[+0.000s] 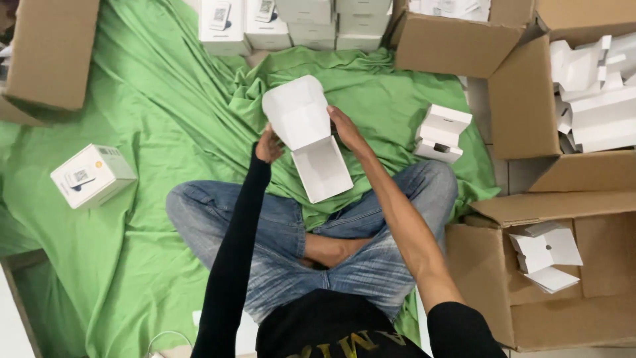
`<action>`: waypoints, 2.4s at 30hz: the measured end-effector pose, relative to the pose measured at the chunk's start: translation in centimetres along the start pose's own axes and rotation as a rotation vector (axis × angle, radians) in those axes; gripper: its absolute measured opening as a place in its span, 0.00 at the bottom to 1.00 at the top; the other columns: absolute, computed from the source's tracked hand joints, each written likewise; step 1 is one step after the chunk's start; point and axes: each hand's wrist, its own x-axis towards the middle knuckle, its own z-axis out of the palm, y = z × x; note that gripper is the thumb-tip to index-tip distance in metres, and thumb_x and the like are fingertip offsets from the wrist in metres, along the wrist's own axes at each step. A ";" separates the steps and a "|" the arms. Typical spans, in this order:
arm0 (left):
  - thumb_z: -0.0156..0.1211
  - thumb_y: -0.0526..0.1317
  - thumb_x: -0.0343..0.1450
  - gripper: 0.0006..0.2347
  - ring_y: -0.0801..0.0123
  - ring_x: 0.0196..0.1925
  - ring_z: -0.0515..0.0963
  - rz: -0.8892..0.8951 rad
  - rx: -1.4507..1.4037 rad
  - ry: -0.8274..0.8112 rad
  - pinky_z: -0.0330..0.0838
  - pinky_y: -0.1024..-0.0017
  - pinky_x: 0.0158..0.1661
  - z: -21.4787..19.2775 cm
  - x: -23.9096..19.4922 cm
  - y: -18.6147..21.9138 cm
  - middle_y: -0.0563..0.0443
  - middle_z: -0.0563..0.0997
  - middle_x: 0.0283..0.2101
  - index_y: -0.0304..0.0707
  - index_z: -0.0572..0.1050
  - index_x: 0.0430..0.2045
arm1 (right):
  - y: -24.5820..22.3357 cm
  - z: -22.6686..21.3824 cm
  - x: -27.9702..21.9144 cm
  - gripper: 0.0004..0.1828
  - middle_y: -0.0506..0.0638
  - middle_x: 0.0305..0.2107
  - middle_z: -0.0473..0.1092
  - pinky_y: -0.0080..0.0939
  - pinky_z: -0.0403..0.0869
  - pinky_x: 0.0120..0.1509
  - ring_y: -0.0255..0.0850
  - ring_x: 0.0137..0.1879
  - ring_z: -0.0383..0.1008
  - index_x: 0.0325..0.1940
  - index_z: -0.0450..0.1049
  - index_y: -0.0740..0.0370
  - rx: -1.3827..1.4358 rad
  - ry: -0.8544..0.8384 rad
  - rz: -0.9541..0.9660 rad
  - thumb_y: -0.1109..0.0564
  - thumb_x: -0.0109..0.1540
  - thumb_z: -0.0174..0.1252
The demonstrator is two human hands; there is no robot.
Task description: The person sits on a green sheet and repeatedly packs small white boxes. They open the boxes, place a small black device and a folded paper insert inside, close the boxes, and then place them into a larger cardboard box or stack them nearby.
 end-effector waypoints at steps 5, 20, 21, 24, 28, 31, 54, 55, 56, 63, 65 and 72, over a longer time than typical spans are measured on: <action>0.45 0.63 0.74 0.27 0.53 0.64 0.74 0.084 -0.049 -0.144 0.68 0.60 0.61 5.1 -6.3 5.1 0.40 0.76 0.63 0.40 0.74 0.55 | -7.3 2.0 -2.0 0.23 0.49 0.52 0.76 0.42 0.73 0.61 0.39 0.57 0.76 0.61 0.71 0.54 0.074 0.091 0.165 0.40 0.72 0.44; 0.57 0.51 0.75 0.20 0.60 0.54 0.81 0.372 0.275 -0.067 0.77 0.64 0.48 5.2 -17.0 -0.8 0.41 0.80 0.55 0.35 0.77 0.55 | -7.7 -1.0 -13.5 0.16 0.53 0.51 0.76 0.41 0.76 0.60 0.42 0.57 0.76 0.61 0.76 0.61 -0.140 0.029 0.059 0.53 0.72 0.56; 0.57 0.52 0.74 0.21 0.60 0.55 0.79 0.321 0.274 -0.020 0.76 0.63 0.48 5.4 -17.0 -1.5 0.40 0.79 0.56 0.38 0.76 0.56 | -7.8 -0.9 -13.7 0.17 0.54 0.53 0.77 0.42 0.74 0.62 0.43 0.59 0.76 0.62 0.77 0.62 -0.220 0.033 0.028 0.51 0.73 0.56; 0.57 0.53 0.72 0.24 0.60 0.57 0.77 0.138 0.211 -0.016 0.74 0.62 0.49 6.1 -16.6 -2.0 0.41 0.79 0.56 0.42 0.72 0.61 | -12.6 1.5 -15.4 0.24 0.49 0.57 0.74 0.43 0.73 0.59 0.41 0.61 0.74 0.63 0.75 0.57 -0.045 0.118 0.353 0.42 0.69 0.51; 0.59 0.54 0.73 0.27 0.58 0.60 0.77 0.221 0.209 -0.060 0.72 0.62 0.54 6.0 -11.4 -3.1 0.38 0.80 0.57 0.37 0.72 0.63 | -11.1 1.1 -13.8 0.27 0.49 0.59 0.72 0.47 0.72 0.59 0.43 0.63 0.71 0.66 0.71 0.54 -0.256 0.035 0.277 0.48 0.64 0.61; 0.64 0.51 0.72 0.28 0.55 0.60 0.77 0.471 0.268 -0.145 0.73 0.62 0.56 6.4 -10.6 -2.1 0.34 0.77 0.60 0.33 0.69 0.64 | -9.2 1.4 -12.7 0.32 0.52 0.60 0.70 0.49 0.72 0.67 0.47 0.65 0.71 0.66 0.68 0.57 -0.172 -0.035 -0.006 0.57 0.59 0.69; 0.58 0.42 0.74 0.22 0.46 0.62 0.76 0.549 0.761 0.025 0.69 0.61 0.60 6.7 -21.9 -3.9 0.31 0.77 0.59 0.30 0.70 0.61 | -8.5 5.9 -21.9 0.37 0.66 0.69 0.59 0.51 0.62 0.74 0.58 0.74 0.61 0.77 0.54 0.63 -0.672 0.101 0.104 0.45 0.68 0.53; 0.58 0.42 0.74 0.22 0.46 0.62 0.76 0.548 0.760 0.026 0.69 0.61 0.60 6.6 -21.8 -4.0 0.31 0.77 0.59 0.30 0.70 0.61 | -8.6 6.0 -21.9 0.37 0.66 0.69 0.59 0.51 0.62 0.74 0.58 0.74 0.61 0.77 0.54 0.63 -0.673 0.099 0.105 0.45 0.68 0.53; 0.58 0.42 0.74 0.22 0.47 0.62 0.77 0.528 0.747 0.023 0.69 0.62 0.60 6.5 -21.7 -4.2 0.31 0.77 0.59 0.30 0.70 0.61 | -8.8 6.1 -22.0 0.37 0.66 0.69 0.60 0.51 0.62 0.75 0.58 0.74 0.61 0.78 0.53 0.62 -0.664 0.092 0.124 0.46 0.68 0.52; 0.61 0.43 0.73 0.22 0.48 0.63 0.75 0.674 0.735 0.066 0.69 0.61 0.60 6.5 -21.3 -4.9 0.31 0.76 0.60 0.27 0.70 0.60 | -6.6 5.2 -21.5 0.39 0.68 0.66 0.62 0.54 0.65 0.72 0.58 0.71 0.64 0.75 0.58 0.65 -0.678 0.122 0.020 0.46 0.65 0.60; 0.61 0.43 0.73 0.21 0.51 0.61 0.76 0.657 0.673 0.081 0.70 0.62 0.58 8.1 -22.8 -1.6 0.33 0.76 0.59 0.29 0.71 0.59 | -10.0 6.0 -20.9 0.36 0.65 0.62 0.65 0.51 0.71 0.66 0.54 0.66 0.68 0.72 0.62 0.64 -0.605 0.194 0.032 0.45 0.64 0.61; 0.63 0.45 0.73 0.17 0.65 0.44 0.80 0.791 0.439 0.164 0.75 0.69 0.38 13.0 -17.0 7.1 0.46 0.77 0.47 0.38 0.77 0.54 | -15.1 5.3 -10.9 0.30 0.55 0.52 0.70 0.42 0.79 0.45 0.42 0.50 0.75 0.66 0.71 0.59 -0.376 0.387 -0.086 0.41 0.65 0.60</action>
